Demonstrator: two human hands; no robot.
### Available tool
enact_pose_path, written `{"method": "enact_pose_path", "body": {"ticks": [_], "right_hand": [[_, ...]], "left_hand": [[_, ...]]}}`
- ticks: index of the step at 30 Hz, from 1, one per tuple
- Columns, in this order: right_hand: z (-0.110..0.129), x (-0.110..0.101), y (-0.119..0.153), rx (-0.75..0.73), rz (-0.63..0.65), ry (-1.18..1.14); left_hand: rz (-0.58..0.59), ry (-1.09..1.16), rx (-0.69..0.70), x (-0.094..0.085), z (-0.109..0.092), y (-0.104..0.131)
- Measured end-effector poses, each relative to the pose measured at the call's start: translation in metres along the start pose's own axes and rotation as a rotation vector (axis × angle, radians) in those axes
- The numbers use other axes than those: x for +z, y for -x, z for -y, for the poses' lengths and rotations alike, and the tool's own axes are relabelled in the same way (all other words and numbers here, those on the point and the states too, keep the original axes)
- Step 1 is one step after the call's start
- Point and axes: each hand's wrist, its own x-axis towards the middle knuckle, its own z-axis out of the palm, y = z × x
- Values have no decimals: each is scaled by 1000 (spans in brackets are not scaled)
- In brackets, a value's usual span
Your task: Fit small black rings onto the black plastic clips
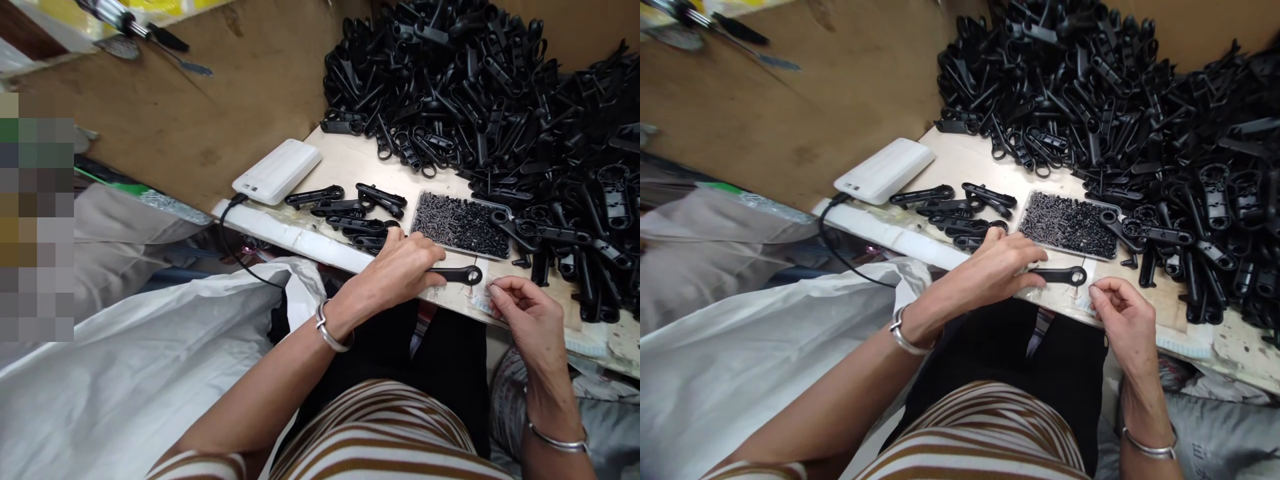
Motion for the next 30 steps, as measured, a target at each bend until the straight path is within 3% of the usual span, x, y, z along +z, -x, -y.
{"method": "enact_pose_path", "body": {"ticks": [6, 13, 17, 23, 27, 30], "right_hand": [[-1, 2, 2, 15, -19, -3], [-2, 2, 7, 37, -54, -13], [-1, 4, 9, 20, -69, -21], [1, 6, 9, -17, -106, -39], [3, 12, 6, -50, -93, -57], [2, 14, 5, -46, -74, -58]], "left_hand": [[-74, -114, 30, 17, -4, 7], [-573, -289, 38, 57, -18, 26], [-711, -292, 166, 68, -21, 36], [-719, -278, 351, 71, -19, 30], [-639, -289, 280, 61, -13, 18], [-544, -140, 163, 45, -6, 17]]}}
